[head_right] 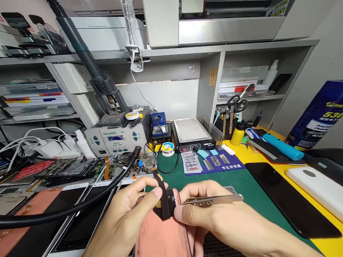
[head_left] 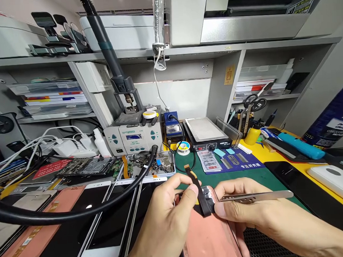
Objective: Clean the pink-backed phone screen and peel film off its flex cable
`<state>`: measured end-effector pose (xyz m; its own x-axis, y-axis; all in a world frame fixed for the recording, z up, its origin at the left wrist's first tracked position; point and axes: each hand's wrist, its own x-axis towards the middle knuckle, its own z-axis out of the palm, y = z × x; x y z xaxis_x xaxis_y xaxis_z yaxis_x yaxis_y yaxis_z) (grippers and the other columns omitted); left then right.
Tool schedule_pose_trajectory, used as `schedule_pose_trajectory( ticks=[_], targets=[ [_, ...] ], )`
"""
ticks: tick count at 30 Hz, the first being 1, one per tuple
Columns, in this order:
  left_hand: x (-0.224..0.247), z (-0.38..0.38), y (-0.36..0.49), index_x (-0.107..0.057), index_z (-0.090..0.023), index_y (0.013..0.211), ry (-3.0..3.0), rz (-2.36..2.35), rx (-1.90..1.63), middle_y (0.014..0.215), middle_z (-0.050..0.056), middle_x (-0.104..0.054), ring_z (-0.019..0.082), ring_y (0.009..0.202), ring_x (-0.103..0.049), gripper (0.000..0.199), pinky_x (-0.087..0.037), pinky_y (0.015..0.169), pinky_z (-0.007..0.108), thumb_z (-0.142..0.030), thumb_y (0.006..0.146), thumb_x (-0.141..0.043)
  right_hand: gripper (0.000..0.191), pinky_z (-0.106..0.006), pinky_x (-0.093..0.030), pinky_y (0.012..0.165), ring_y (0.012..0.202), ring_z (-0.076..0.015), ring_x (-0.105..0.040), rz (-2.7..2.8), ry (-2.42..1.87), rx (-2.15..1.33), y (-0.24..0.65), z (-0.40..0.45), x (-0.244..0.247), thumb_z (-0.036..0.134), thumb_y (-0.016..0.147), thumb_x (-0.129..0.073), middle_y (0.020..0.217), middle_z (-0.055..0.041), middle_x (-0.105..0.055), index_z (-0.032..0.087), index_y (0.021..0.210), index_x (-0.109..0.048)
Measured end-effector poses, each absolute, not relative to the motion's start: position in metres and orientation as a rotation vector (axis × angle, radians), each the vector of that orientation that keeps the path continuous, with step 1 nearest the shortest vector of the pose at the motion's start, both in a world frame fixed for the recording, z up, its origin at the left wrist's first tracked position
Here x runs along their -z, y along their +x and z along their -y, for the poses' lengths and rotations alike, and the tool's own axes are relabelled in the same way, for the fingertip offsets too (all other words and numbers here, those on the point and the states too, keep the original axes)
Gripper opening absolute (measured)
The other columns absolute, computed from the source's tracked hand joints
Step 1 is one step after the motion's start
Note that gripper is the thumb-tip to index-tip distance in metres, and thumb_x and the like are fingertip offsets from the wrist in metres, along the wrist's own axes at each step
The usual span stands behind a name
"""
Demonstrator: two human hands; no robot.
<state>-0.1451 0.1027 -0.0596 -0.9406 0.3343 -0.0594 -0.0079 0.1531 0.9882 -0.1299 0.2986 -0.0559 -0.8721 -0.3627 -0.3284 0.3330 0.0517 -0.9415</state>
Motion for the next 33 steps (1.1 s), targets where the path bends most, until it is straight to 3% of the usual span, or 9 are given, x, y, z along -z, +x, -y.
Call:
schedule_pose_trajectory(
  ticks=[7, 11, 17, 23, 27, 33],
  targets=[
    [0.06, -0.102, -0.144, -0.058, -0.023, 0.096, 0.368, -2.228, -1.857, 0.071, -0.005, -0.053, 0.013, 0.066, -0.04, 0.026, -0.032, 0.061, 0.025, -0.047, 0.095, -0.049, 0.025, -0.016, -0.051, 0.05, 0.054, -0.0082, -0.061, -1.692, 0.169, 2.045, -0.133, -0.297, 0.06, 0.035, 0.073, -0.085, 0.067, 0.0035, -0.064, 0.018, 0.079, -0.068],
    [0.058, -0.102, -0.143, -0.061, -0.024, 0.106, 0.513, -2.1, -1.874, 0.07, -0.004, -0.05, 0.015, 0.071, -0.044, 0.025, -0.037, 0.067, 0.026, -0.043, 0.091, -0.057, 0.021, -0.017, -0.052, 0.052, 0.057, -0.0094, -0.063, -1.632, 0.183, 2.125, -0.135, -0.299, 0.061, 0.03, 0.073, -0.085, 0.07, 0.0018, -0.068, 0.018, 0.081, -0.07],
    [0.056, -0.101, -0.143, -0.062, -0.018, 0.081, 0.516, -2.261, -1.812, 0.067, -0.005, -0.045, 0.011, 0.061, -0.036, 0.022, -0.029, 0.057, 0.025, -0.037, 0.09, -0.058, 0.017, -0.018, -0.053, 0.056, 0.058, -0.0098, -0.063, -1.499, 0.161, 2.177, -0.139, -0.3, 0.063, 0.024, 0.076, -0.082, 0.066, 0.0008, -0.066, 0.016, 0.074, -0.067],
    [0.056, -0.1, -0.148, -0.063, -0.018, 0.077, 0.418, -2.269, -1.81, 0.066, -0.005, -0.044, 0.011, 0.064, -0.036, 0.024, -0.029, 0.057, 0.025, -0.037, 0.09, -0.057, 0.013, -0.015, -0.054, 0.053, 0.055, -0.0083, -0.063, -1.43, 0.117, 2.161, -0.14, -0.298, 0.063, 0.022, 0.078, -0.081, 0.064, 0.0014, -0.066, 0.016, 0.074, -0.07],
    [0.057, -0.099, -0.146, -0.066, -0.02, 0.086, 0.501, -2.207, -1.82, 0.078, -0.002, -0.057, 0.012, 0.072, -0.047, 0.016, -0.035, 0.064, 0.024, -0.035, 0.087, -0.061, 0.013, -0.016, -0.054, 0.05, 0.05, -0.0086, -0.061, -1.394, 0.028, 2.159, -0.139, -0.297, 0.062, 0.021, 0.082, -0.076, 0.061, 0.001, -0.066, 0.015, 0.072, -0.07],
    [0.057, -0.102, -0.145, -0.066, -0.019, 0.074, 0.426, -2.285, -1.833, 0.081, -0.002, -0.061, 0.012, 0.074, -0.054, 0.014, -0.038, 0.067, 0.023, -0.028, 0.084, -0.063, 0.015, -0.017, -0.055, 0.046, 0.047, -0.0096, -0.061, -1.365, 0.005, 2.144, -0.14, -0.297, 0.063, 0.018, 0.089, -0.068, 0.059, 0.0009, -0.065, 0.015, 0.074, -0.07]
  ],
)
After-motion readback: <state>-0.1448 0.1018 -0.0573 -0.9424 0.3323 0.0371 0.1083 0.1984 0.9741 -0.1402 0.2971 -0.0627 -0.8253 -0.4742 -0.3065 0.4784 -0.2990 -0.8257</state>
